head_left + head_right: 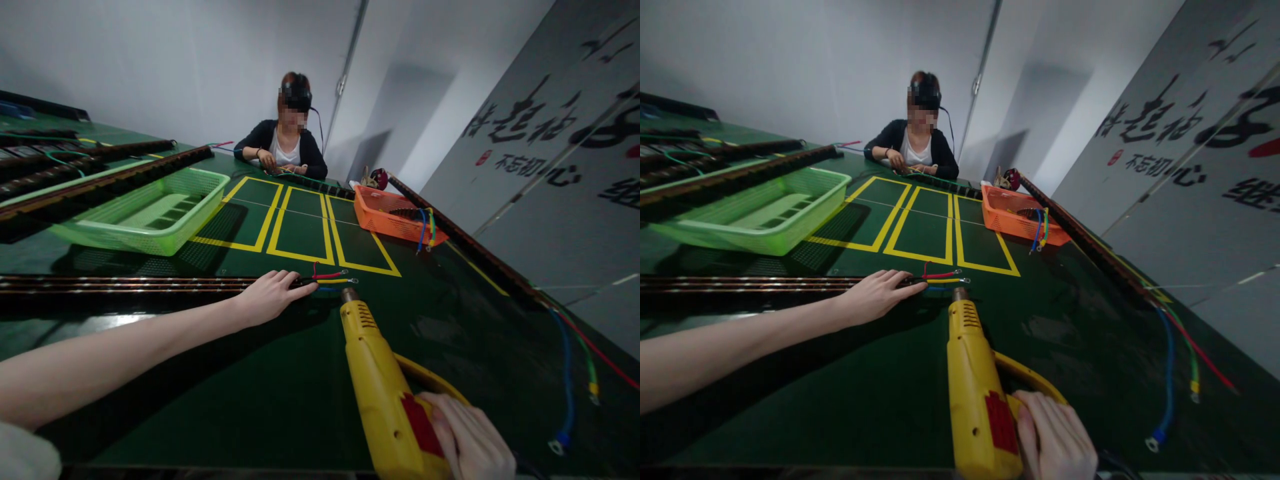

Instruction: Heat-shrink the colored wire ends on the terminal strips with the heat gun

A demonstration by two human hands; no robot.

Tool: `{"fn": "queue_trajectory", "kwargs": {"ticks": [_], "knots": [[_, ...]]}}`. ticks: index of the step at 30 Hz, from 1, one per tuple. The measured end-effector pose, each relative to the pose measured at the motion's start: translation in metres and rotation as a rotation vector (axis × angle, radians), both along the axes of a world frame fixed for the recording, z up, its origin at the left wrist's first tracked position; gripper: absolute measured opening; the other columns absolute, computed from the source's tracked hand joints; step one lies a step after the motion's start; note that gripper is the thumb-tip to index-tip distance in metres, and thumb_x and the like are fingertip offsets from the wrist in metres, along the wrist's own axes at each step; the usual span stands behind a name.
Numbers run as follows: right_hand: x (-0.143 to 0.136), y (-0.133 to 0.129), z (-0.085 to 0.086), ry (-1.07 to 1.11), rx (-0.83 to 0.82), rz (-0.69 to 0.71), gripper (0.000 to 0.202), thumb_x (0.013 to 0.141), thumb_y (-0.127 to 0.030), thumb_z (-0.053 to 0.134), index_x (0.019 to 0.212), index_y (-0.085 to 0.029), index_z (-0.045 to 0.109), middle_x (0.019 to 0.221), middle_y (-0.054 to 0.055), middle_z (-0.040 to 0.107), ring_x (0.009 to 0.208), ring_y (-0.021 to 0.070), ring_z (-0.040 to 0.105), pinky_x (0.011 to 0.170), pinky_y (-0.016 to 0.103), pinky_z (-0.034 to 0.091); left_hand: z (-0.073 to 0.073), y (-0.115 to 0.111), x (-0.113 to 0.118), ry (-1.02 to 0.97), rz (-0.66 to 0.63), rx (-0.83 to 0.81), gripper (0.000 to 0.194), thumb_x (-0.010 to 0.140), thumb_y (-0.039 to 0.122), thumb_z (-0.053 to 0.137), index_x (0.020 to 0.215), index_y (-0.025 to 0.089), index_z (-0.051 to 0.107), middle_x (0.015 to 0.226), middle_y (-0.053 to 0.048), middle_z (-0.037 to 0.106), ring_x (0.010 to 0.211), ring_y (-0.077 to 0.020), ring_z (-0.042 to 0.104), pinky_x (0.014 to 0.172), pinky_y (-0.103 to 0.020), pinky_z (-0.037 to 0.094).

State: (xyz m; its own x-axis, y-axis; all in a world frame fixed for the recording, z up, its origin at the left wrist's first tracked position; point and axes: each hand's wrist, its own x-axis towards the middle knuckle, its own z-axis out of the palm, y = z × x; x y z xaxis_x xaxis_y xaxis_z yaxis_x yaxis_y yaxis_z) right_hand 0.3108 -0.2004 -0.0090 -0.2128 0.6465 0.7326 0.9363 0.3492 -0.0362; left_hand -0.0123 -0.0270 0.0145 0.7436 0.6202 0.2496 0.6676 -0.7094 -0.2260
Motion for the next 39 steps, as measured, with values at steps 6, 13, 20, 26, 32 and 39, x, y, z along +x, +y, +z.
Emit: {"fn": "queue_trajectory", "kwargs": {"ticks": [6, 13, 20, 26, 32, 39], "knots": [[-0.031, -0.004, -0.001, 0.012, -0.019, 0.048, 0.022, 0.09, -0.024, 0.042, 0.089, -0.016, 0.063, 0.079, 0.005, 0.068, 0.074, 0.0157, 0.062, 0.075, 0.031, 0.042, -0.002, 0.002, 0.002, -0.022, 0.023, -0.016, 0.064, 0.084, 0.015, 0.044, 0.142, 0.03, 0.022, 0.127, -0.013, 0.046, 0.105, -0.0248, 0.053, 0.085, -0.035, 0.042], [-0.044, -0.004, 0.0, 0.022, -0.014, 0.099, 0.018, 0.087, -0.019, 0.044, 0.091, -0.016, 0.061, 0.08, 0.005, 0.068, 0.074, 0.0143, 0.063, 0.075, 0.029, 0.043, -0.002, 0.0, 0.001, -0.072, -0.007, 0.037, 0.059, 0.086, 0.016, 0.043, 0.142, 0.025, 0.025, 0.145, -0.014, 0.029, 0.117, -0.0254, 0.048, 0.094, -0.037, 0.039], [-0.034, 0.0, 0.003, 0.048, -0.037, 0.031, 0.026, 0.091, -0.028, 0.038, 0.086, -0.017, 0.061, 0.078, 0.004, 0.068, 0.072, 0.0143, 0.062, 0.073, 0.029, 0.042, -0.001, -0.003, 0.0, -0.068, -0.008, 0.023, 0.057, 0.087, 0.017, 0.042, 0.142, 0.026, 0.027, 0.144, -0.012, 0.032, 0.115, -0.0247, 0.05, 0.091, -0.036, 0.042], [-0.015, 0.0, 0.008, 0.033, -0.074, -0.078, 0.033, 0.093, -0.032, 0.035, 0.082, -0.017, 0.064, 0.076, 0.004, 0.068, 0.071, 0.0142, 0.062, 0.07, 0.027, 0.043, -0.002, -0.003, 0.0, -0.095, -0.017, 0.02, 0.056, 0.087, 0.019, 0.043, 0.141, 0.028, 0.028, 0.142, -0.011, 0.034, 0.115, -0.0242, 0.05, 0.091, -0.036, 0.043], [-0.011, 0.0, 0.018, -0.031, -0.125, -0.089, 0.035, 0.093, -0.039, 0.037, 0.086, -0.02, 0.066, 0.084, 0.001, 0.07, 0.079, 0.0147, 0.064, 0.074, 0.027, 0.044, -0.002, -0.003, 0.003, -0.097, -0.004, 0.031, 0.054, 0.087, 0.017, 0.04, 0.139, 0.027, 0.031, 0.139, -0.012, 0.037, 0.113, -0.0251, 0.05, 0.089, -0.038, 0.044], [-0.022, 0.007, 0.027, -0.076, -0.121, -0.009, 0.038, 0.096, -0.032, 0.031, 0.088, -0.02, 0.066, 0.085, 0.0, 0.071, 0.077, 0.0119, 0.066, 0.073, 0.023, 0.047, 0.001, -0.001, 0.01, -0.19, -0.021, -0.05, 0.049, 0.083, 0.015, 0.044, 0.132, 0.023, 0.041, 0.13, -0.012, 0.041, 0.102, -0.0235, 0.053, 0.086, -0.038, 0.046]]}}
